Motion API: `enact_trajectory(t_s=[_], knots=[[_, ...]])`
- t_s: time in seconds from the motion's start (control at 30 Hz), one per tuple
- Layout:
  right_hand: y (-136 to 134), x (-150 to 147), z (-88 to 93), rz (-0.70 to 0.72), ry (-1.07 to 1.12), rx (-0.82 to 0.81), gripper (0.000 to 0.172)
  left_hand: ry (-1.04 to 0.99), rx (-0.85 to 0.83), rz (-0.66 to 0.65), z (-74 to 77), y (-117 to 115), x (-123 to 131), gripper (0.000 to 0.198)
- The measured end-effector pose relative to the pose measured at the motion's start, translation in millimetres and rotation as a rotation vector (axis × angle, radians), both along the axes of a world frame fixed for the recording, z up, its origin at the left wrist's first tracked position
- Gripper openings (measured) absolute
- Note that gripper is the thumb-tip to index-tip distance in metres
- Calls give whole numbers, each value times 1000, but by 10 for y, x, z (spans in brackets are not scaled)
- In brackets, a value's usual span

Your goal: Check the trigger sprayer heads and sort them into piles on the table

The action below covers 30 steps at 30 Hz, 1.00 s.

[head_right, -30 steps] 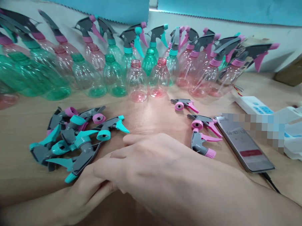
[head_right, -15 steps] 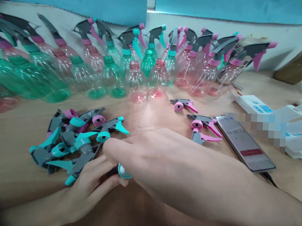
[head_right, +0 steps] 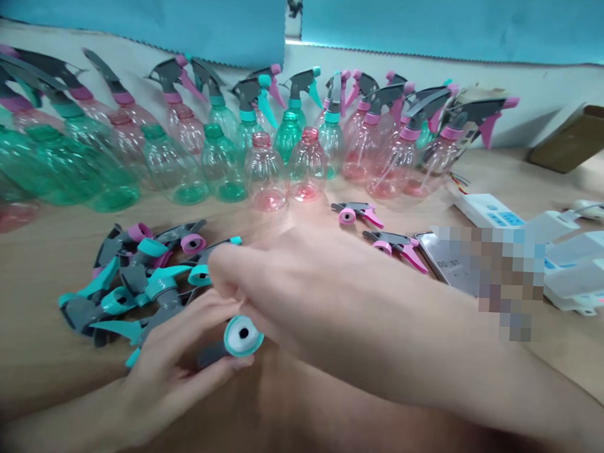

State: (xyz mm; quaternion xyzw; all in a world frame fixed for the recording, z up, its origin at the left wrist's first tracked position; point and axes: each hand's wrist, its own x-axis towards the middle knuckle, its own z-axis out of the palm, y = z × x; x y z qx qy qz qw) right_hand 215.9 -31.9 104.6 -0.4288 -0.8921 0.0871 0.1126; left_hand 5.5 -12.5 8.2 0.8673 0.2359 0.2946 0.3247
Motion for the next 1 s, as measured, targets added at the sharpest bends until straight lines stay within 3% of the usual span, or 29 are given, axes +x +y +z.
enact_trajectory(t_s=[0.13, 0.3, 0.4, 0.57, 0.7, 0.87, 1.0], knots=[[-61, 161, 197, -131, 52, 204, 1, -21, 275, 65, 199, 43, -31, 34], [-69, 370, 339, -237, 84, 302, 3, 213, 706, 381, 419, 334, -181, 32], [-12, 464, 361, -290, 70, 274, 7, 417, 697, 492, 388, 525, -296, 27], [76, 640, 327, -323, -29, 121, 22, 652, 671, 398, 309, 626, -397, 29], [81, 763, 312, -314, -67, -2, 32, 654, 669, 353, 464, 545, -253, 37], [112, 829, 357, -467, -134, -128, 32, 590, 636, 218, 647, 503, 317, 29], [175, 888, 341, -479, -137, -108, 35, 683, 714, -37, 534, 731, 946, 32]])
